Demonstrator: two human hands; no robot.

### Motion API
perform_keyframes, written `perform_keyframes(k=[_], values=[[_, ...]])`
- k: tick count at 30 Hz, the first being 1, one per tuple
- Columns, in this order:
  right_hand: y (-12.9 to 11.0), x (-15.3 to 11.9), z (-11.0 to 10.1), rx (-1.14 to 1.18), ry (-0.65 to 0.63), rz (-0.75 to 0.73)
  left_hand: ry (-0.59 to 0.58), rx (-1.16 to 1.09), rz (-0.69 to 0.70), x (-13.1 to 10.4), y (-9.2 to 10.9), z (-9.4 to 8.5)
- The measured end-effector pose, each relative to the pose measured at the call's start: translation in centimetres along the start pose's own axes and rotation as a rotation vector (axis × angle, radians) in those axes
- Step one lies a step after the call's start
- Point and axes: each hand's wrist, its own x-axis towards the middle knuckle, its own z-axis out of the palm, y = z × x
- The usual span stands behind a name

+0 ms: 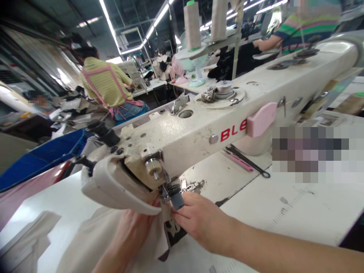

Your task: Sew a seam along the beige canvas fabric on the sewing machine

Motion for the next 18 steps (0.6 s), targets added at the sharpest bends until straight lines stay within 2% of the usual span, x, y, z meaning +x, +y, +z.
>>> perform_keyframes(k=[4, 8, 11, 13, 15, 17, 18], values=[[-0.1, 0.1, 0.0, -0.090, -0.050, 0.042, -0.035, 0.024, -0.046, 0.3, -1.6, 0.6], [0.0, 0.4, -0.3, -0.014, -0.081, 0.085, -0.055, 0.075, -0.085, 0.7, -2.8, 1.0], [0.1, 0.2, -0.6, 0.047, -0.067, 0.095, -0.081, 0.126, -0.134, 0.7, -2.1, 0.2], [-0.1, -0.1, -1.1, 0.103, -0.023, 0.159, -0.106, 0.169, -0.159, 0.1, -0.7, -0.6], [-0.6, -0.5, -1.7, 0.367, 0.114, 0.413, -0.124, 0.247, -0.229, -1.2, 1.3, -1.0], [-1.9, -1.0, -2.3, 0.933, 0.234, 0.768, -0.102, 0.329, -0.316, -2.9, 3.5, -0.9], [-2.7, -1.2, -2.5, 1.263, 0.227, 0.912, -0.060, 0.322, -0.320, -3.8, 4.5, -0.5]])
